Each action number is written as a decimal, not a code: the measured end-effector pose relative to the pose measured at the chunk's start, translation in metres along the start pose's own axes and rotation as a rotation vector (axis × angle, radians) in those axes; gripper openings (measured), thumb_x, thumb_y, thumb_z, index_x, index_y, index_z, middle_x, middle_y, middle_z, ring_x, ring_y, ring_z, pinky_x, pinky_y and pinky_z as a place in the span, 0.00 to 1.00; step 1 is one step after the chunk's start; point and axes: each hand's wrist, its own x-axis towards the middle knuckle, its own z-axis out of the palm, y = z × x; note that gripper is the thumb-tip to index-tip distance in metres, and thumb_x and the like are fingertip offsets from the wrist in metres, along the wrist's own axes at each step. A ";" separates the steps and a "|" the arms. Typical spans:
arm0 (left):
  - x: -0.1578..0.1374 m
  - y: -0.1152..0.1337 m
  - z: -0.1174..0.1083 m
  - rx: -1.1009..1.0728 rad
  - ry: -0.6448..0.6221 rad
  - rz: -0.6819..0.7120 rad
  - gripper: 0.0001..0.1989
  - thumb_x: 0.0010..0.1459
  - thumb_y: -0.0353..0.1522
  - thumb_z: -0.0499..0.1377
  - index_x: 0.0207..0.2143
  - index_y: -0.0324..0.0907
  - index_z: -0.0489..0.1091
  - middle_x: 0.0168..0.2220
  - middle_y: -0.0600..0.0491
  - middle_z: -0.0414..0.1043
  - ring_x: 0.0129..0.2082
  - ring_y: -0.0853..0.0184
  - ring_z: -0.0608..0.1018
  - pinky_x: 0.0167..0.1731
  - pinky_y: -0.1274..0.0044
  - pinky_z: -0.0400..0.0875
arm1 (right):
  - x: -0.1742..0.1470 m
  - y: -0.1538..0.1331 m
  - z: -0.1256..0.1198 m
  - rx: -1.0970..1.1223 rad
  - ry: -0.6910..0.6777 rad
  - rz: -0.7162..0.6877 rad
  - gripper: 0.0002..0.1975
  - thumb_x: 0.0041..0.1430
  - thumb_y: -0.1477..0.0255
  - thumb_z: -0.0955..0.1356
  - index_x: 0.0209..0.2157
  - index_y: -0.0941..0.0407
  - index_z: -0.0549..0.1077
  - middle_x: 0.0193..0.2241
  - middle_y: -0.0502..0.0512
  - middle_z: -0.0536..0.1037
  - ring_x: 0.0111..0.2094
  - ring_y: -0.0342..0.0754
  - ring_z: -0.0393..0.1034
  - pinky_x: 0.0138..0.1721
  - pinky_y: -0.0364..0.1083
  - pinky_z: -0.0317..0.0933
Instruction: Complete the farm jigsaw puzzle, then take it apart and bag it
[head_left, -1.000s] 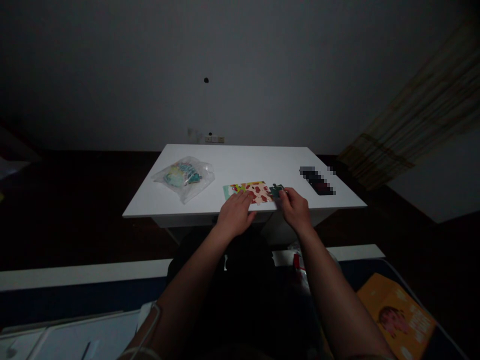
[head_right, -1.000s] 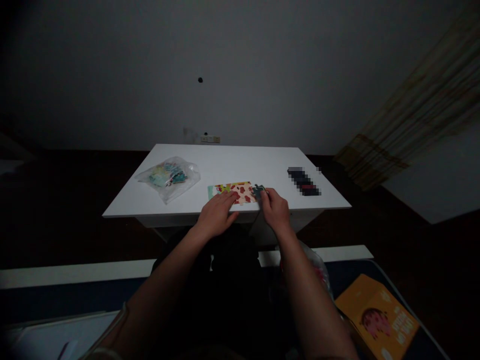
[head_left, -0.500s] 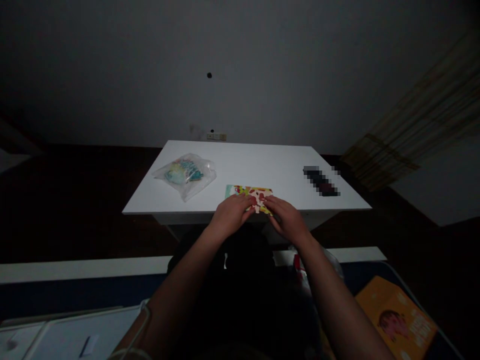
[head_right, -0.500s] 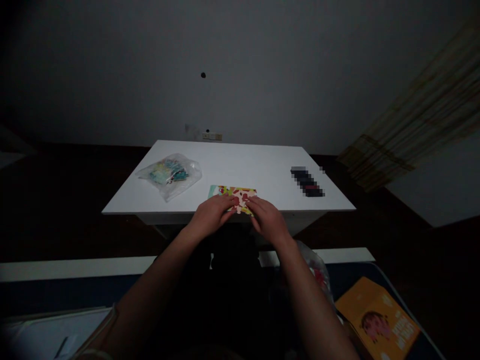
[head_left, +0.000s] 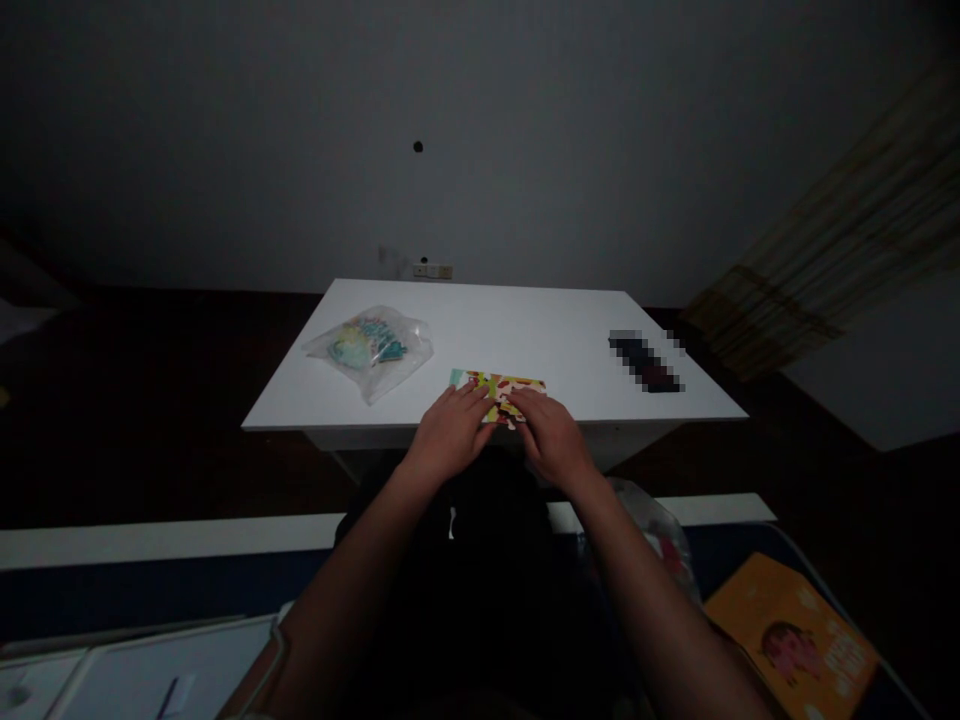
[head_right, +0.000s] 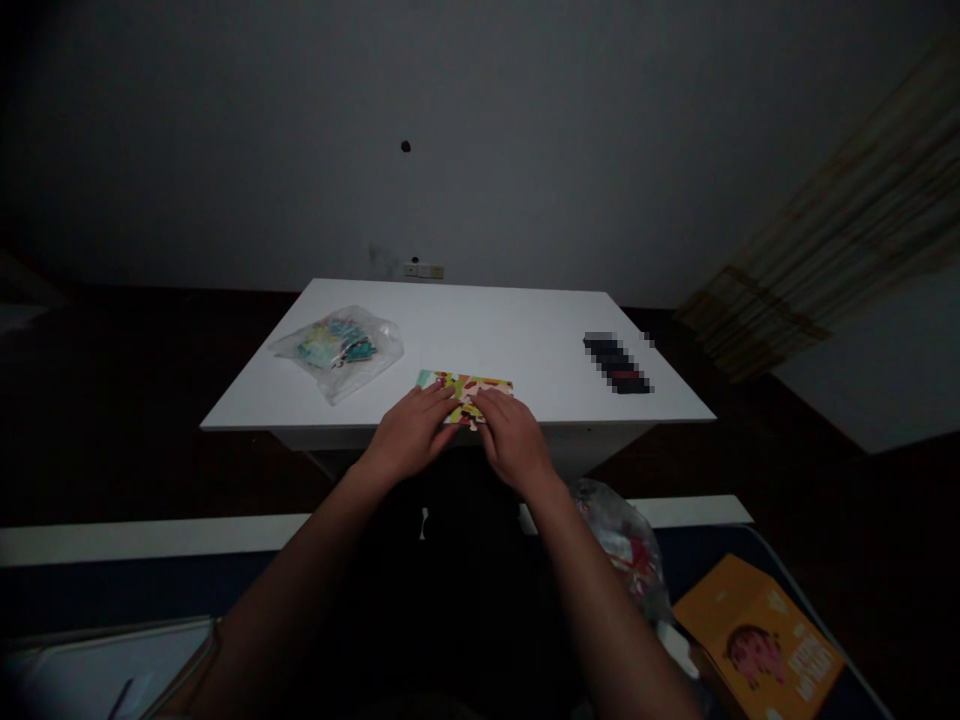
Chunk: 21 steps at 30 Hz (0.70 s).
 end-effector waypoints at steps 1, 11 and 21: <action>-0.001 -0.001 0.001 -0.002 -0.005 -0.003 0.20 0.61 0.34 0.55 0.56 0.47 0.63 0.59 0.48 0.62 0.62 0.57 0.61 0.61 0.59 0.53 | -0.001 -0.001 0.001 -0.029 -0.023 -0.023 0.22 0.62 0.74 0.59 0.58 0.52 0.63 0.57 0.56 0.67 0.59 0.53 0.58 0.59 0.58 0.54; -0.002 -0.004 -0.001 0.031 -0.043 -0.012 0.20 0.62 0.35 0.53 0.57 0.45 0.61 0.60 0.48 0.60 0.62 0.59 0.59 0.61 0.62 0.54 | -0.004 0.003 0.007 -0.159 -0.047 -0.096 0.24 0.62 0.73 0.61 0.60 0.55 0.61 0.58 0.60 0.64 0.59 0.56 0.57 0.58 0.60 0.54; -0.002 -0.004 -0.001 0.013 -0.015 0.015 0.20 0.61 0.33 0.53 0.56 0.45 0.61 0.60 0.47 0.61 0.62 0.58 0.59 0.60 0.61 0.56 | 0.019 0.002 -0.011 0.084 0.017 0.273 0.17 0.67 0.64 0.57 0.51 0.53 0.69 0.43 0.57 0.77 0.43 0.54 0.72 0.43 0.52 0.65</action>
